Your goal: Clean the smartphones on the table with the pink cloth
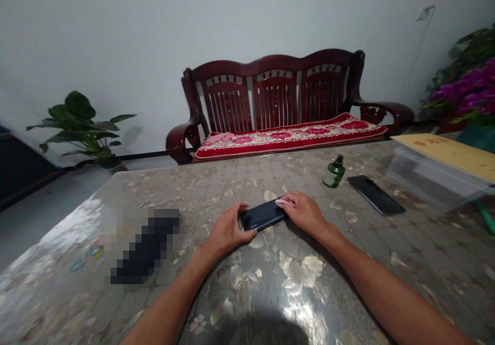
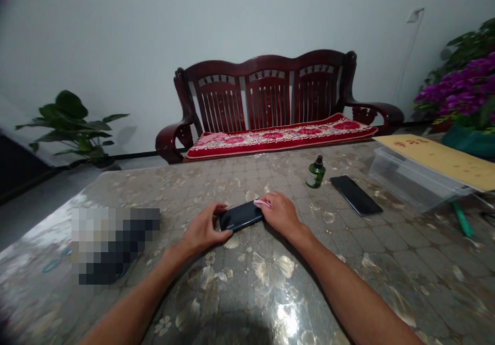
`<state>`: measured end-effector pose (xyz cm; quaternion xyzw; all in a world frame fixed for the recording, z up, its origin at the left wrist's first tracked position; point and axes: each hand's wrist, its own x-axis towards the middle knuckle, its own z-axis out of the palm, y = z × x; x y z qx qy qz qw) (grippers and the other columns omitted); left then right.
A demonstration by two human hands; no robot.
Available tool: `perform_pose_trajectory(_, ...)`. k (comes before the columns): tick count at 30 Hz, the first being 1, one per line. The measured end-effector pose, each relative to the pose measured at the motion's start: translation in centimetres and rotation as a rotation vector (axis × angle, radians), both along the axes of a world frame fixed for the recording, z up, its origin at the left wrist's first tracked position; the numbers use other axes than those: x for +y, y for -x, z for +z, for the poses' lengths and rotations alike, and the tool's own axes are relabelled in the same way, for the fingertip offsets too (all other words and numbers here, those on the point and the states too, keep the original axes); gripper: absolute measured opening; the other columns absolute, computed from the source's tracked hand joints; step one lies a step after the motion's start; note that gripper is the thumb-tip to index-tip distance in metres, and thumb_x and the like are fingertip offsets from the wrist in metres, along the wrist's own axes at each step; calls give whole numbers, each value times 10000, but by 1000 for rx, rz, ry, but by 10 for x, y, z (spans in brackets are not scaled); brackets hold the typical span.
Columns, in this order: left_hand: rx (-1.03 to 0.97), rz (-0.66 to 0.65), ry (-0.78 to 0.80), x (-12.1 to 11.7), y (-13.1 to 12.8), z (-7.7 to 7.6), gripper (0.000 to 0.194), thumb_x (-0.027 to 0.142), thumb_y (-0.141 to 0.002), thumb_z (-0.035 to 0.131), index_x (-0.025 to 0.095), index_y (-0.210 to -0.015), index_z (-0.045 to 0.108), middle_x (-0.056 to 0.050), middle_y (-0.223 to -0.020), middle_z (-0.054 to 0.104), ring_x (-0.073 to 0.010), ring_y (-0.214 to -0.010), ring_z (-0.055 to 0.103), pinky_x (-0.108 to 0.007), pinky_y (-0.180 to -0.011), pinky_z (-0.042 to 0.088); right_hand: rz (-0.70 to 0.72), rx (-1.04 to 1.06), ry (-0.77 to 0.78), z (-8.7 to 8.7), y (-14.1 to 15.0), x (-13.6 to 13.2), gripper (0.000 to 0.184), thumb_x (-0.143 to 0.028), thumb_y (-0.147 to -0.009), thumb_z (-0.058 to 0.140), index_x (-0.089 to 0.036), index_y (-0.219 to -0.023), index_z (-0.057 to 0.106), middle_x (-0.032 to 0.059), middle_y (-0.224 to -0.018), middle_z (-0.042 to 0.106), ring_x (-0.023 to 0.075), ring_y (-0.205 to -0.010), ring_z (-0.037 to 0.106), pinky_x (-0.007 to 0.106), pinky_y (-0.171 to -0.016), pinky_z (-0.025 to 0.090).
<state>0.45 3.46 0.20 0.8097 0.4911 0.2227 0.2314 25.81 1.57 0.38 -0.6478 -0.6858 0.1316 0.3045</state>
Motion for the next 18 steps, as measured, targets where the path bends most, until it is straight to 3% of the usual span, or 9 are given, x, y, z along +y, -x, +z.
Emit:
perform_pose_trajectory(7, -59, 14, 100, 8, 1, 6, 534, 322, -654, 745, 185, -1136, 560, -101, -1099, 723, -289, -1052, 686, -420, -956, 528, -54, 176, 19, 4, 0, 7, 224, -406, -899, 635, -235, -862, 776, 14, -831, 735, 173, -776, 647, 247, -663, 399)
perform_pose_trajectory(18, -105, 22, 126, 9, 1, 1, 545, 352, -667, 731, 183, -1168, 601, -115, -1151, 725, -291, -1048, 687, -419, -946, 529, -33, 139, 4, 3, -3, 9, 272, -457, -900, 621, -240, -847, 777, 26, -831, 741, 182, -770, 646, 256, -658, 390)
